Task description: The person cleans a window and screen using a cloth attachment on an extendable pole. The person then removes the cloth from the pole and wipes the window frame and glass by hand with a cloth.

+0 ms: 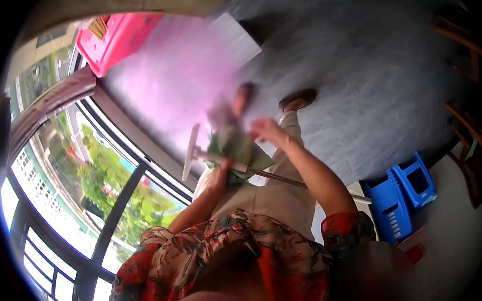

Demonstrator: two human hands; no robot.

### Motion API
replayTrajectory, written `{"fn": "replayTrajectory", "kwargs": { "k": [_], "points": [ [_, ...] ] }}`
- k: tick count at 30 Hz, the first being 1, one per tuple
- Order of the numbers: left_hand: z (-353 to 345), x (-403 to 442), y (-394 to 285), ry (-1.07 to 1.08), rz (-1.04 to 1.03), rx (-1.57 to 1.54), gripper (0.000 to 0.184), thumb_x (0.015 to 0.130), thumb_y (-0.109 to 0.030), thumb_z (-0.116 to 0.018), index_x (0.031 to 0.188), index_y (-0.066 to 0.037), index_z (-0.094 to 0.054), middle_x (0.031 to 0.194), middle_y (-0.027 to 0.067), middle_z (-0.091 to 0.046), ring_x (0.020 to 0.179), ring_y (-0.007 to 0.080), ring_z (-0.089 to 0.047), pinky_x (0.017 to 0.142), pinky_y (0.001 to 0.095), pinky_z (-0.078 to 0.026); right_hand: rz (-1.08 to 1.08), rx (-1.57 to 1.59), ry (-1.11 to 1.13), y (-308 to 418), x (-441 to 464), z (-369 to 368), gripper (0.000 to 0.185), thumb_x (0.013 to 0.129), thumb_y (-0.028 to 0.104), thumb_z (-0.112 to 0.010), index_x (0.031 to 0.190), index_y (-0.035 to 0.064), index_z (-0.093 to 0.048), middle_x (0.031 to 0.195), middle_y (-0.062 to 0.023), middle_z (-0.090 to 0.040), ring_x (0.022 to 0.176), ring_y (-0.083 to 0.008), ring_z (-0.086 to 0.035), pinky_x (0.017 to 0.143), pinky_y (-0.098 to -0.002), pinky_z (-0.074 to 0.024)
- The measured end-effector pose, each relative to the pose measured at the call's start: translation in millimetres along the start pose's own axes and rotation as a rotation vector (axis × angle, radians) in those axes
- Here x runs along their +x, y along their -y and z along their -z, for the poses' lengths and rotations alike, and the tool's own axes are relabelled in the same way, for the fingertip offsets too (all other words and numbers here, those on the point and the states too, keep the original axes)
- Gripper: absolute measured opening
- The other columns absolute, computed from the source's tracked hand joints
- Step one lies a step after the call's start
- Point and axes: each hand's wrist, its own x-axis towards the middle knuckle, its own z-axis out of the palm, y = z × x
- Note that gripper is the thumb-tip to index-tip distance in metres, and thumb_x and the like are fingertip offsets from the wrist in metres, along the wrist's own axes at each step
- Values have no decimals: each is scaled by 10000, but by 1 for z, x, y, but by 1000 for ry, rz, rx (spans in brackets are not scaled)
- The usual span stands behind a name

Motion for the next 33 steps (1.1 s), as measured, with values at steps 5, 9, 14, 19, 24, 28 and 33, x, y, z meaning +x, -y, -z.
{"fn": "replayTrajectory", "kwargs": {
  "k": [5,9,14,19,24,28,33],
  "points": [
    [23,1,14,-65,199,-118,533,710,-381,-680,1006,46,-561,916,91,-597,806,167,-551,761,281,-436,-48,160,-193,32,130,28,201,852,239,-569,1000,104,-551,885,-7,-600,835,-134,-592,665,-307,-464],
    [37,-9,23,-110,354,-193,541,715,-378,-678,1022,51,-557,925,97,-599,807,171,-551,770,279,-435,-42,346,-384,30,221,38,337,807,220,-642,1087,111,-488,933,-7,-567,891,-158,-552,693,-349,-454],
    [43,-13,15,-31,376,-382,486,736,-310,-677,1041,42,-539,964,112,-598,836,192,-561,805,294,-442,37,680,-286,33,286,27,524,733,226,-730,1159,118,-444,1154,-38,-431,1097,-231,-383,813,-456,-398],
    [41,-14,10,-19,355,-214,460,726,-323,-675,1024,13,-574,920,113,-620,819,195,-588,763,291,-466,124,778,-71,21,296,47,339,744,218,-721,1021,158,-534,972,-20,-502,910,-202,-436,838,-474,-385],
    [21,-8,1,62,152,-103,479,722,-350,-671,1017,16,-579,907,109,-624,788,183,-595,710,288,-486,125,740,-187,36,227,124,311,855,189,-585,1126,44,-535,1138,-70,-546,1068,-204,-483,920,-353,-375],
    [-6,0,-16,40,-90,-129,448,725,-310,-667,1002,29,-573,901,114,-623,779,181,-596,693,295,-497,145,714,-296,26,125,211,332,887,217,-537,1166,39,-514,1163,-61,-538,1078,-200,-481,912,-341,-385],
    [-31,-8,-33,32,-65,-181,400,727,-289,-663,983,9,-586,858,104,-629,725,181,-607,645,304,-512,170,611,-502,-23,-13,296,426,858,239,-586,1189,-5,-477,1156,-113,-540,1051,-239,-509,909,-366,-411]
  ]
}}
